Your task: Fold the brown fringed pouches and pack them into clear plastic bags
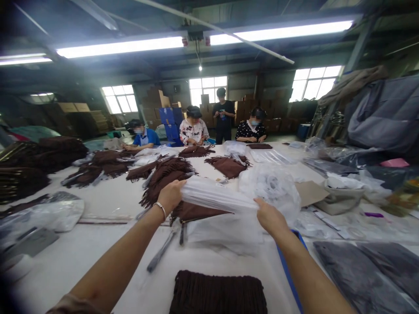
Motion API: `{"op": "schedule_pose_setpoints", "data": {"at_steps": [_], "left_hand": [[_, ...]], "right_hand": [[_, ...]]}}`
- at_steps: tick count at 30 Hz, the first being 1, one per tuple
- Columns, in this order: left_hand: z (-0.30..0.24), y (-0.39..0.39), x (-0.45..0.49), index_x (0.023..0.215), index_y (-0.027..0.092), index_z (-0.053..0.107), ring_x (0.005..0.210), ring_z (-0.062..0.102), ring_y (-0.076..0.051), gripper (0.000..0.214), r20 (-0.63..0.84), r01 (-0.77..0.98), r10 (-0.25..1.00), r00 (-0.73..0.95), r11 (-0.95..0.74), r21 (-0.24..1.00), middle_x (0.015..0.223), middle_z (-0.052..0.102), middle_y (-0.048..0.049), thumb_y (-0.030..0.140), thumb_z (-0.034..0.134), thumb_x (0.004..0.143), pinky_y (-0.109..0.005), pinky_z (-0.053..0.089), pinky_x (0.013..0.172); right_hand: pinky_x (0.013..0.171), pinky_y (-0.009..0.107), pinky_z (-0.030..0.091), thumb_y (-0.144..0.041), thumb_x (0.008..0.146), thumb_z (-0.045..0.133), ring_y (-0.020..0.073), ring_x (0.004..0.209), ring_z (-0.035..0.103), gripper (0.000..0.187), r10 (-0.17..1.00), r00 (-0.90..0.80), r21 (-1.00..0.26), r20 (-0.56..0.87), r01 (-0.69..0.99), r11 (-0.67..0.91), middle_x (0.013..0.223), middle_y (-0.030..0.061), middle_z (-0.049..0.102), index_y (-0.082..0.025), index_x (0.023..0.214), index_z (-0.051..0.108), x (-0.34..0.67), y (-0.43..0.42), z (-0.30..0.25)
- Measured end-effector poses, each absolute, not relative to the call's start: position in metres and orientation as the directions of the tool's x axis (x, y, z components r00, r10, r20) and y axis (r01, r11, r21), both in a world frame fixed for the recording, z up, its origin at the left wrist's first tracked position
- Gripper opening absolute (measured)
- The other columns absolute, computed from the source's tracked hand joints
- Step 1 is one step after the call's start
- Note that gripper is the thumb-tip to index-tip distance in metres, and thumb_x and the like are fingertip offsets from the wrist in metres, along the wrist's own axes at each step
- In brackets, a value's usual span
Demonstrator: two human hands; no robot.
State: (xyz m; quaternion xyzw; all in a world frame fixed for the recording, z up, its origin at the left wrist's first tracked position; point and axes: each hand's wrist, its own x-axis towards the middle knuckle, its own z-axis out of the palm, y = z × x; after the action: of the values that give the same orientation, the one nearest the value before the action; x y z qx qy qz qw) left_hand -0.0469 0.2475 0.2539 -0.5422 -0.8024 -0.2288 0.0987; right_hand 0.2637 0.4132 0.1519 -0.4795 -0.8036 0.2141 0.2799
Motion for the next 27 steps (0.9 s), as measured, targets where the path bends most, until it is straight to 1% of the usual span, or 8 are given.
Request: {"op": "schedule_pose_setpoints", "data": {"at_steps": [4, 10, 14, 18, 21, 23, 25, 27], "left_hand": [[0.24, 0.263, -0.055, 0.118, 0.02, 0.059, 0.088, 0.062, -0.021, 0.047, 0.377, 0.851, 0.798, -0.47, 0.297, 0.432, 0.102, 0.063, -0.0107, 0.003, 0.045, 0.077, -0.032, 0.046, 0.085], [0.242, 0.28, -0.07, 0.115, 0.008, 0.06, 0.042, 0.055, -0.012, 0.047, 0.291, 0.56, 0.711, -0.641, 0.173, 0.81, 0.057, 0.061, -0.0037, 0.006, 0.04, 0.072, -0.019, 0.04, 0.04], [0.25, 0.282, -0.078, 0.111, 0.006, 0.062, 0.04, 0.054, -0.011, 0.045, 0.272, 0.367, 0.642, -0.717, 0.016, 0.93, 0.061, 0.063, -0.0059, 0.007, 0.043, 0.07, -0.018, 0.04, 0.035], [0.279, 0.285, -0.086, 0.114, 0.007, 0.061, 0.046, 0.058, -0.012, 0.049, 0.295, 0.253, 0.564, -0.771, -0.154, 0.955, 0.075, 0.066, -0.0082, 0.006, 0.044, 0.068, -0.022, 0.05, 0.042], [0.303, 0.282, -0.087, 0.116, 0.008, 0.059, 0.05, 0.061, -0.013, 0.053, 0.314, 0.21, 0.554, -0.771, -0.244, 0.947, 0.076, 0.066, -0.0082, 0.004, 0.043, 0.065, -0.024, 0.054, 0.046], [0.311, 0.277, -0.082, 0.116, 0.007, 0.059, 0.052, 0.062, -0.014, 0.055, 0.325, 0.194, 0.565, -0.759, -0.281, 0.94, 0.077, 0.066, -0.0087, 0.002, 0.042, 0.063, -0.025, 0.054, 0.046], [0.311, 0.27, -0.072, 0.115, 0.007, 0.06, 0.053, 0.063, -0.014, 0.057, 0.335, 0.181, 0.578, -0.744, -0.308, 0.934, 0.08, 0.067, -0.0094, 0.001, 0.041, 0.062, -0.026, 0.055, 0.046], [0.303, 0.261, -0.058, 0.115, 0.008, 0.06, 0.055, 0.063, -0.014, 0.056, 0.341, 0.169, 0.595, -0.728, -0.326, 0.93, 0.082, 0.067, -0.0091, 0.001, 0.042, 0.062, -0.026, 0.055, 0.047]], "right_hand": [[0.089, 0.041, 0.047, -0.019, 0.081, 0.037, 0.0237, 0.099, 0.062, 0.046, 0.918, -0.359, -0.842, 0.168, 0.432, 0.323, 0.113, 0.0158, 0.064, -0.012, 0.124, 0.052, 0.248, 0.413, 0.136], [0.076, 0.035, 0.054, -0.047, 0.089, 0.033, 0.0195, 0.089, 0.066, 0.049, 0.808, -0.577, -0.972, 0.118, 0.1, 0.214, 0.112, 0.0125, 0.065, -0.015, 0.12, 0.053, 0.204, 0.374, 0.11], [0.085, 0.039, 0.049, -0.043, 0.067, 0.067, 0.0251, 0.093, 0.063, 0.04, 0.744, -0.665, -0.975, 0.071, 0.111, 0.193, 0.096, 0.0099, 0.07, -0.015, 0.096, 0.067, 0.182, 0.352, 0.071], [0.081, 0.04, 0.049, -0.037, 0.068, 0.064, 0.0251, 0.079, 0.064, 0.022, 0.729, -0.685, -0.967, -0.011, 0.193, 0.166, 0.071, 0.0064, 0.07, -0.016, 0.069, 0.069, 0.176, 0.346, 0.041], [0.06, 0.033, 0.052, -0.041, 0.072, 0.058, 0.0193, 0.065, 0.064, 0.044, 0.72, -0.691, -0.972, -0.068, 0.209, 0.109, 0.1, 0.011, 0.069, -0.017, 0.109, 0.063, 0.179, 0.341, 0.045], [0.05, 0.03, 0.052, -0.045, 0.074, 0.057, 0.0169, 0.063, 0.065, 0.072, 0.723, -0.688, -0.983, -0.069, 0.169, 0.067, 0.124, 0.0157, 0.056, -0.022, 0.137, 0.034, 0.185, 0.335, 0.064], [0.052, 0.03, 0.054, -0.047, 0.073, 0.06, 0.0175, 0.069, 0.067, 0.091, 0.782, -0.623, -0.996, -0.014, 0.082, 0.047, 0.132, 0.0178, 0.048, -0.025, 0.144, 0.008, 0.196, 0.329, 0.092], [0.055, 0.031, 0.055, -0.045, 0.069, 0.065, 0.018, 0.07, 0.066, 0.101, 0.885, -0.461, -0.996, 0.059, 0.038, 0.086, 0.124, 0.0163, 0.054, -0.026, 0.145, 0.0, 0.212, 0.324, 0.123]]}}
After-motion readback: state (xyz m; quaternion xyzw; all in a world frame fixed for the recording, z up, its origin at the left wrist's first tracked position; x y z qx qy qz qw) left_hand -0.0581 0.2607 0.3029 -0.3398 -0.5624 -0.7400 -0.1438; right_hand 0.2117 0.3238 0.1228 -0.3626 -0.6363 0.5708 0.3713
